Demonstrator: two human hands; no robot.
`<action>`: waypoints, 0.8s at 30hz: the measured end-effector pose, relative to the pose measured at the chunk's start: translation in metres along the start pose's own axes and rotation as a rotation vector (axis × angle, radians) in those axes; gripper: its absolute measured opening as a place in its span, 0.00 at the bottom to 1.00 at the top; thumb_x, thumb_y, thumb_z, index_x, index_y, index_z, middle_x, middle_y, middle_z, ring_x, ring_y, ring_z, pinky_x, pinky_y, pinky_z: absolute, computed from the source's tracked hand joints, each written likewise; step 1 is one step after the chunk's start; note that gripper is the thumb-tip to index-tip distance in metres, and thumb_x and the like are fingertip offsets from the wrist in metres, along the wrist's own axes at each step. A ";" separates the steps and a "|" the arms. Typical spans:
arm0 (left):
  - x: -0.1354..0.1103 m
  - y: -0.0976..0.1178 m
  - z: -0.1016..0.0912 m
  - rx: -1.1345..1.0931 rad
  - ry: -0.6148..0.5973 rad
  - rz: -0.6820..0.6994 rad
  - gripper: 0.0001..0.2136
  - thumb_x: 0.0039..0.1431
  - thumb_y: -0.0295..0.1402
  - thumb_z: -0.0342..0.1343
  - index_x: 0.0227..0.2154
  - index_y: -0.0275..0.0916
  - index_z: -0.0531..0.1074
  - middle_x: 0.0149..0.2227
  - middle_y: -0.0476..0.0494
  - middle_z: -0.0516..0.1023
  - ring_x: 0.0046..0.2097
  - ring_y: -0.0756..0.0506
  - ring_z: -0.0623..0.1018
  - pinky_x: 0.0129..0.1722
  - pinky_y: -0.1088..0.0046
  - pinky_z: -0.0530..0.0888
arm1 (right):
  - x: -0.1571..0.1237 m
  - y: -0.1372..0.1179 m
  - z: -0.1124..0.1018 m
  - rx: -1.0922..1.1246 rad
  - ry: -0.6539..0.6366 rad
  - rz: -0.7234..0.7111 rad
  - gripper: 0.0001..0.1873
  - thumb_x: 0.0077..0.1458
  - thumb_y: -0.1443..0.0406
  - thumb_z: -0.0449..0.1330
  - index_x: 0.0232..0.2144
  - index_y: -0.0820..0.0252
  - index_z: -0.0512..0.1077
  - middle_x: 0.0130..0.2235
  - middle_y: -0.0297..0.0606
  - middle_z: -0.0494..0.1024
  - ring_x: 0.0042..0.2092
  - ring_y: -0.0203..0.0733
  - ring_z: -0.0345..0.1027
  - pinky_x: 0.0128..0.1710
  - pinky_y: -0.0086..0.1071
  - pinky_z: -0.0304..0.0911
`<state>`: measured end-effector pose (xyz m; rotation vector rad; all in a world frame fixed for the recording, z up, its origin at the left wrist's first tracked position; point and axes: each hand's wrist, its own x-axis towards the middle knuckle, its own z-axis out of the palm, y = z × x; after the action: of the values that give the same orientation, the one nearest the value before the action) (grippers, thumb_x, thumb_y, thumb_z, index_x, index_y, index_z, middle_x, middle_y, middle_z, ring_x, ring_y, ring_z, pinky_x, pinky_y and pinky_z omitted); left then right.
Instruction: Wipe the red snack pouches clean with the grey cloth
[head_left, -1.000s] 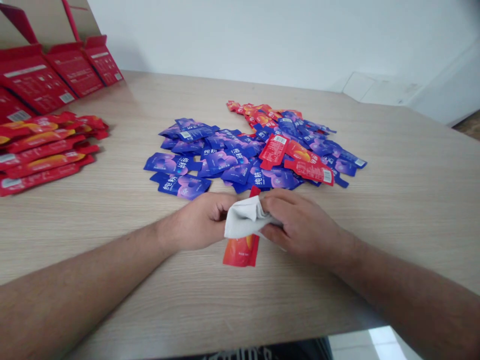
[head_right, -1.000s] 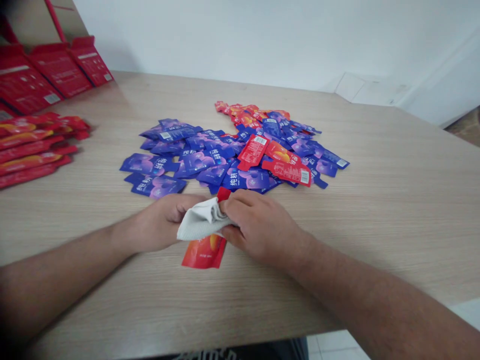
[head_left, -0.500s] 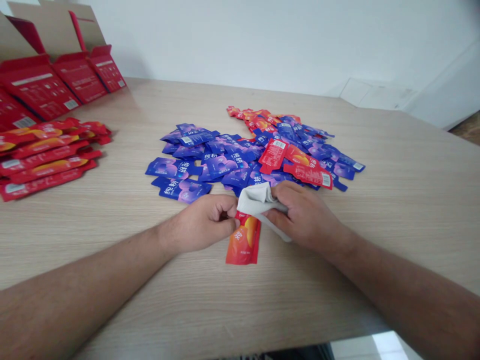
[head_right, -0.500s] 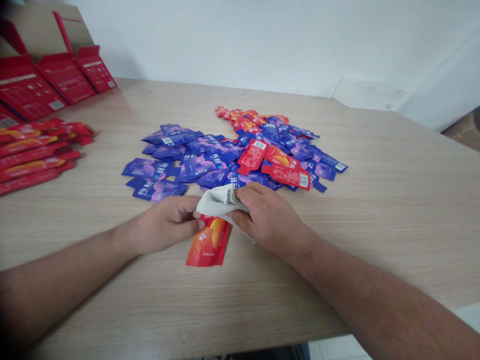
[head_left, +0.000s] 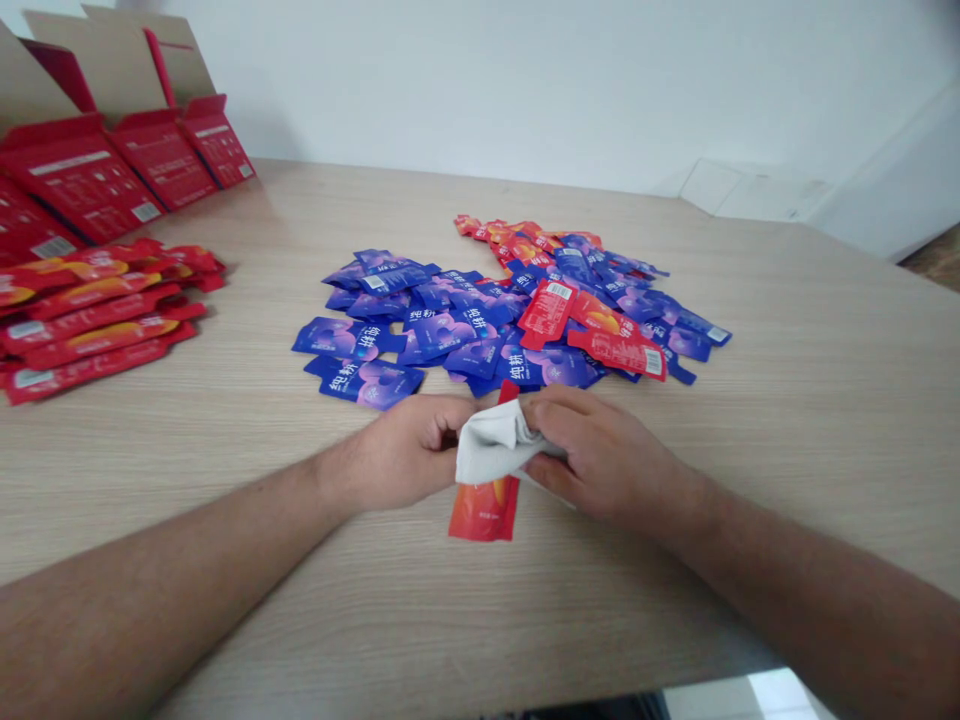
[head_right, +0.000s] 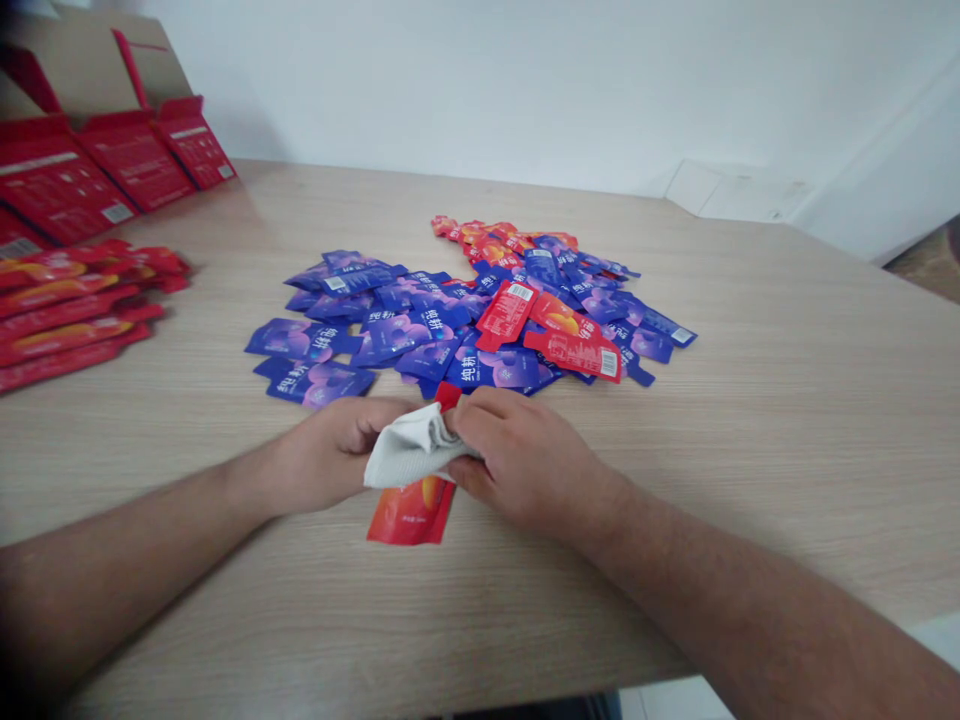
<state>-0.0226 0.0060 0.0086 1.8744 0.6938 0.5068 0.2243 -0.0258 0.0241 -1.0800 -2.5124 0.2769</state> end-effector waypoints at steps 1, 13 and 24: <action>0.000 0.000 0.000 0.008 0.015 -0.006 0.03 0.59 0.31 0.60 0.33 0.37 0.76 0.33 0.47 0.79 0.35 0.47 0.77 0.36 0.75 0.73 | 0.000 0.000 0.000 -0.013 0.012 0.014 0.05 0.64 0.63 0.61 0.40 0.59 0.69 0.43 0.42 0.76 0.45 0.47 0.71 0.45 0.38 0.67; 0.000 0.001 0.000 0.026 0.061 -0.033 0.03 0.59 0.30 0.59 0.31 0.37 0.75 0.31 0.48 0.77 0.34 0.48 0.76 0.35 0.75 0.73 | -0.001 0.002 0.001 -0.052 0.081 0.073 0.06 0.63 0.64 0.61 0.40 0.59 0.69 0.43 0.43 0.76 0.44 0.48 0.71 0.44 0.39 0.67; 0.000 -0.001 -0.001 0.032 0.070 -0.025 0.04 0.60 0.31 0.59 0.33 0.36 0.76 0.32 0.47 0.79 0.35 0.48 0.76 0.35 0.75 0.73 | 0.000 0.000 0.000 -0.076 0.102 0.118 0.05 0.62 0.64 0.61 0.38 0.59 0.68 0.41 0.42 0.76 0.44 0.48 0.71 0.44 0.39 0.67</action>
<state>-0.0230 0.0067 0.0079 1.8827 0.7745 0.5502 0.2242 -0.0262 0.0243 -1.2427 -2.3898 0.1560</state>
